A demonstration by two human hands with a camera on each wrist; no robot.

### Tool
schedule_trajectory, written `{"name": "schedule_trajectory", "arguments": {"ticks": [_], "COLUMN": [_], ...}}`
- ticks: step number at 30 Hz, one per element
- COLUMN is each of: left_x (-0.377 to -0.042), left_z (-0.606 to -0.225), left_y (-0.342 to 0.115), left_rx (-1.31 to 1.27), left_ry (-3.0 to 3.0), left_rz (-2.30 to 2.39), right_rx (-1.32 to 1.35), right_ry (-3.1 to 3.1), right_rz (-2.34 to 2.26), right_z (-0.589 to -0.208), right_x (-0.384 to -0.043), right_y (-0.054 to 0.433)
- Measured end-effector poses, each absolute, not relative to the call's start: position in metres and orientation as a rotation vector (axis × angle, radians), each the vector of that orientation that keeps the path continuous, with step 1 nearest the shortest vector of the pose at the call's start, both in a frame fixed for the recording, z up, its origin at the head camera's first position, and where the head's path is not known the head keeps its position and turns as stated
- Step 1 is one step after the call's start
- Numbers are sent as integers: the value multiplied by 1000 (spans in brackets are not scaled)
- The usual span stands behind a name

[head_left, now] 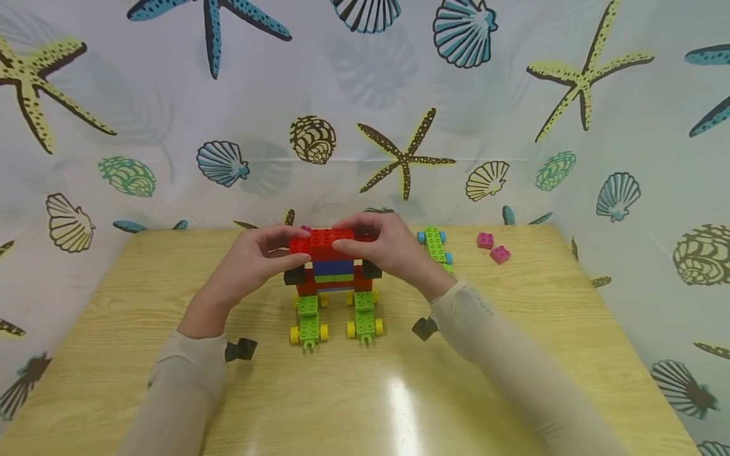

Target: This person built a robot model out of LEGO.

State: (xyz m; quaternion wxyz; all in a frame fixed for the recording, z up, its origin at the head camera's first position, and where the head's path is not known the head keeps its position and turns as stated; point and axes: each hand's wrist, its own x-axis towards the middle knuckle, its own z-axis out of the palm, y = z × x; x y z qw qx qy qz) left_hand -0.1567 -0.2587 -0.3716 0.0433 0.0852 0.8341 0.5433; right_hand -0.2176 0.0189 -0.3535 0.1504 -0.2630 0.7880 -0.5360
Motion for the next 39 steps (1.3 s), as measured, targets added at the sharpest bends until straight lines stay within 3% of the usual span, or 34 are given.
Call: {"name": "schedule_trajectory", "arguments": {"ticks": [18, 39], "left_x": [-158, -174], "left_z": [-372, -384], "left_y": [-254, -190], "left_rx": [268, 358], "left_ry": [2567, 2512], "left_rz": [1658, 1756], "right_rx": [-783, -1023], "right_ry": [2316, 2582], "right_rz": [-1476, -1094], "right_z": [-348, -324], "right_x": [-218, -220], "right_y": [17, 46]}}
